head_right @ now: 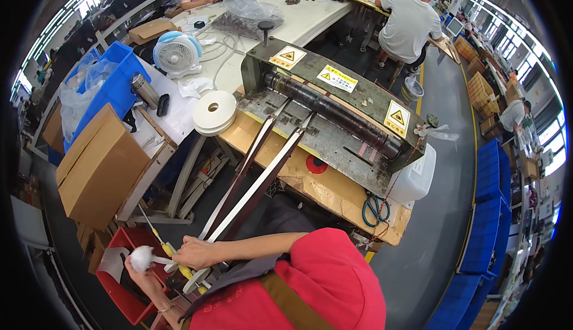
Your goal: The recorder is cutting and preparing leather straps at a workshop bench using scissors and adhesive tape.
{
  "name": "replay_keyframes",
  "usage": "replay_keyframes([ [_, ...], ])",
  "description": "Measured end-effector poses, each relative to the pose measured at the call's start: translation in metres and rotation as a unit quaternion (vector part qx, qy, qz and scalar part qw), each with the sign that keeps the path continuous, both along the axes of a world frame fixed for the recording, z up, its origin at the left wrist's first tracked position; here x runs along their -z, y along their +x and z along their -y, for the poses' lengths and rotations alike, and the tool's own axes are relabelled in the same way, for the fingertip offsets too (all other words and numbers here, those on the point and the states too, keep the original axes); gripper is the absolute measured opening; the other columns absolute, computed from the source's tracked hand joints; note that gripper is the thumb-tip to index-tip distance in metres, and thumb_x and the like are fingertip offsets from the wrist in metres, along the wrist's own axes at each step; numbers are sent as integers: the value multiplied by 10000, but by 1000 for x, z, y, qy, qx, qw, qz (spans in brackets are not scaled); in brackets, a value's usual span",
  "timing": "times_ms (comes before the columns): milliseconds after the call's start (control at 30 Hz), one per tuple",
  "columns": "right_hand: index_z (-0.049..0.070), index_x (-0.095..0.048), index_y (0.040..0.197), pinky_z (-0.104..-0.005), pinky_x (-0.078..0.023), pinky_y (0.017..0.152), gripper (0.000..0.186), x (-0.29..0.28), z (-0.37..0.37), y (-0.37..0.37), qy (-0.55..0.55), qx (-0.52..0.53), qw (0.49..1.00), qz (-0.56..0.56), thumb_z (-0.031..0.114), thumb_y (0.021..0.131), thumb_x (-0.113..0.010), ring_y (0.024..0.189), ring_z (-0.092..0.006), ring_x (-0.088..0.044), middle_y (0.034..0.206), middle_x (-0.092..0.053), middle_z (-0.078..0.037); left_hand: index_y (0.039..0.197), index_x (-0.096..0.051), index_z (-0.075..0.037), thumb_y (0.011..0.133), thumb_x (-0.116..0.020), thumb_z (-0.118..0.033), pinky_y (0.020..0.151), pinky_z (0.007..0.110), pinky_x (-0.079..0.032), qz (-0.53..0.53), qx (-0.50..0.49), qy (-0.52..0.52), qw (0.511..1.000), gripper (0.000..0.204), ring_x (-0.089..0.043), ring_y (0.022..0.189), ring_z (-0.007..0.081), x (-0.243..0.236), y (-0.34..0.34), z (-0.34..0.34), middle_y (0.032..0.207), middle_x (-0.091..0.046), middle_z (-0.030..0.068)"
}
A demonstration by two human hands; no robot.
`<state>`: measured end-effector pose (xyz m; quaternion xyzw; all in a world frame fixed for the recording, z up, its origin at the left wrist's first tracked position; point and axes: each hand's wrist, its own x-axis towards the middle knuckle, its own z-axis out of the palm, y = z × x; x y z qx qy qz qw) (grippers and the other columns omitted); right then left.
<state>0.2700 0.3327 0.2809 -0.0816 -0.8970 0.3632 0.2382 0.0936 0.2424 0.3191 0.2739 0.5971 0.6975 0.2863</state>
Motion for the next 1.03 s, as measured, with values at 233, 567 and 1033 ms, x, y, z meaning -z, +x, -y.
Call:
replay_keyframes([
  [233,74,-456,817,-347,-320,676,108,-14,-12,4,-3,-63,998,30,171,771,-467,674,-248,-535,674,-537,-82,846,-532,13,714,-567,-50,528,225,-424,-17,415,-205,886,151,-515,611,87,3,5,8,679,-560,47],
  [567,17,-401,1122,-333,-427,594,433,-37,-4,11,-297,-48,953,-13,282,793,-496,677,-278,-569,733,-565,-125,1001,-409,-6,752,-550,-83,598,271,-503,72,91,48,992,296,-570,746,170,17,42,5,909,-536,104],
  [1033,21,-244,1260,-404,-410,742,508,-36,-11,13,-220,-9,974,47,309,857,-357,788,-328,-576,782,-587,-220,1126,-402,11,748,-587,-96,550,191,-457,81,186,-91,975,435,-545,691,123,-4,60,5,944,-539,117],
])
